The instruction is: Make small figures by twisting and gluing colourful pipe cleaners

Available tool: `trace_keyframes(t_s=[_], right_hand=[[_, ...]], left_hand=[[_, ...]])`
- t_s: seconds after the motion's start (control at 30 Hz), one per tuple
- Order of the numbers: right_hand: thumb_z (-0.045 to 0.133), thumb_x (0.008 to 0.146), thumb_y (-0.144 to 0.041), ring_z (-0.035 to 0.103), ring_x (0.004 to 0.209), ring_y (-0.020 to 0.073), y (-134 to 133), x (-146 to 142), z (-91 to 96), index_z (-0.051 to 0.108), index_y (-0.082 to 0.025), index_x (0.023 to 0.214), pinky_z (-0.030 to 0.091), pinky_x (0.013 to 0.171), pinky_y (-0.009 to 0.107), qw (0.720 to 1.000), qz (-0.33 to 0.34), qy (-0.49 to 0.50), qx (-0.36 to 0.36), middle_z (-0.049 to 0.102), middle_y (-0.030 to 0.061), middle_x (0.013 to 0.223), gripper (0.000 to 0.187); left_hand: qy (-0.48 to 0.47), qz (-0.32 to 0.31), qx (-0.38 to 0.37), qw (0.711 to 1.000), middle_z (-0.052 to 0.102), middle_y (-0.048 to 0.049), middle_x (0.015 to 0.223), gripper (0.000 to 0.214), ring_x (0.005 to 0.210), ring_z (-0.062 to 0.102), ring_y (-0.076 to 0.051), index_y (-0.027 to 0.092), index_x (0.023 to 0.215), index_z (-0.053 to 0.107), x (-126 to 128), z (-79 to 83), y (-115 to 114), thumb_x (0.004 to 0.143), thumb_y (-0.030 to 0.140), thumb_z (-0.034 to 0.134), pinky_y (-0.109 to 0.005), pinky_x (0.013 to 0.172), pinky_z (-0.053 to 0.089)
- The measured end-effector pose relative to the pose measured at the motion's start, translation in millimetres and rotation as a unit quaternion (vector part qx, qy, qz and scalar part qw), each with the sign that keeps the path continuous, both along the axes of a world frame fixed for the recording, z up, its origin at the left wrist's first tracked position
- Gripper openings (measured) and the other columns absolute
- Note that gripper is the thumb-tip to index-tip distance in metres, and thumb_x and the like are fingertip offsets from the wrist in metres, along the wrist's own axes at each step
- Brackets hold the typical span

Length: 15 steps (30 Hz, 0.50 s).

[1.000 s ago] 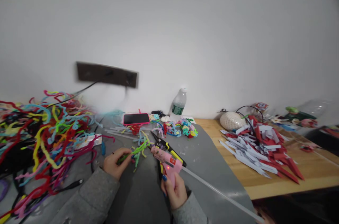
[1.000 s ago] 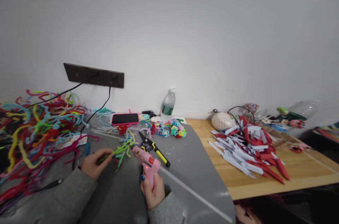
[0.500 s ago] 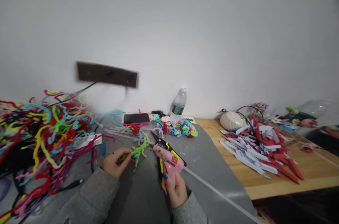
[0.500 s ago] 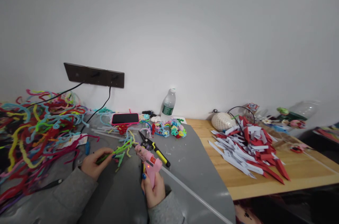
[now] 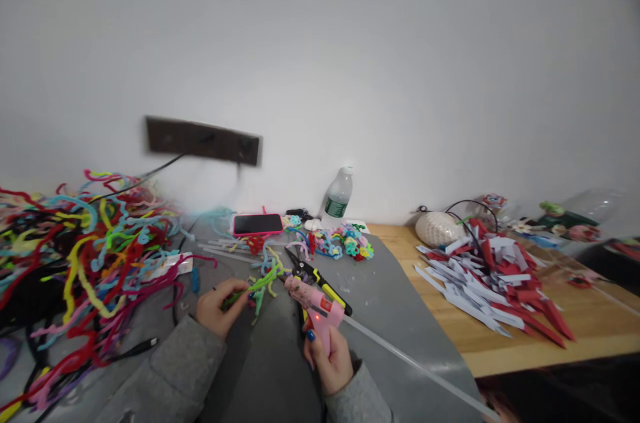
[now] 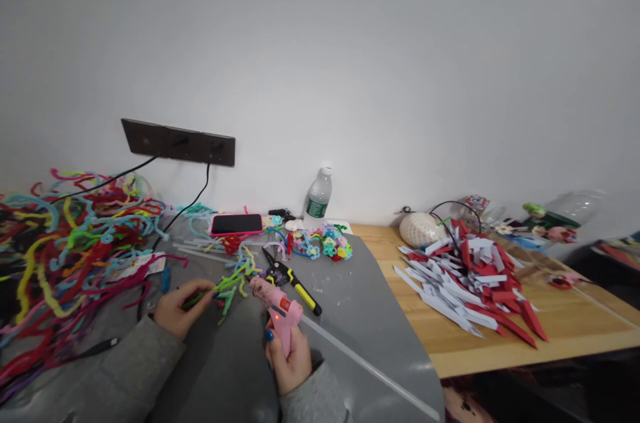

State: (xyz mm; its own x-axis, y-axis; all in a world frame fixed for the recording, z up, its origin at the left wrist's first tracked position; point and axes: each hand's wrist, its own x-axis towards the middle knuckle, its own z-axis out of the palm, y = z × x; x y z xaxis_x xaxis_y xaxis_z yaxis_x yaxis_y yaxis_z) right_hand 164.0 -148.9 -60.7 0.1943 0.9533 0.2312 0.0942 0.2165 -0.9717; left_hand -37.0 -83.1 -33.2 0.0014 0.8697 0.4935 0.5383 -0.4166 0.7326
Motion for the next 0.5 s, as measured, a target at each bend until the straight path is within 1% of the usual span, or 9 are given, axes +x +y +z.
trace_keyframes(t_s=[0.37, 0.5], right_hand=[[0.048, 0.077, -0.048, 0.033, 0.031, 0.0083, -0.4, 3.0, -4.8, 0.056, -0.015, 0.071, 0.030, 0.032, 0.020, 0.999, 0.005, -0.034, 0.010, 0.038, -0.0059, 0.040, 0.034], [0.048, 0.076, -0.048, 0.036, 0.033, 0.0093, -1.6, 4.5, -6.6, 0.059, -0.015, 0.070, 0.032, 0.033, 0.021, 0.997, -0.009, -0.068, 0.020, 0.042, -0.0041, 0.040, 0.035]], left_hand=[[0.003, 0.001, -0.006, 1.000, 0.069, -0.0009, 0.063, 0.020, 0.056, 0.063, -0.015, 0.019, 0.070, 0.064, 0.6, 1.8, -0.3, 0.073, 0.034, 0.052, -0.021, 0.052, 0.048], [0.002, -0.004, 0.002, 1.000, 0.069, -0.0007, 0.063, 0.020, 0.057, 0.064, -0.015, 0.019, 0.069, 0.064, 0.6, 2.8, -0.6, 0.073, 0.034, 0.051, -0.020, 0.052, 0.048]])
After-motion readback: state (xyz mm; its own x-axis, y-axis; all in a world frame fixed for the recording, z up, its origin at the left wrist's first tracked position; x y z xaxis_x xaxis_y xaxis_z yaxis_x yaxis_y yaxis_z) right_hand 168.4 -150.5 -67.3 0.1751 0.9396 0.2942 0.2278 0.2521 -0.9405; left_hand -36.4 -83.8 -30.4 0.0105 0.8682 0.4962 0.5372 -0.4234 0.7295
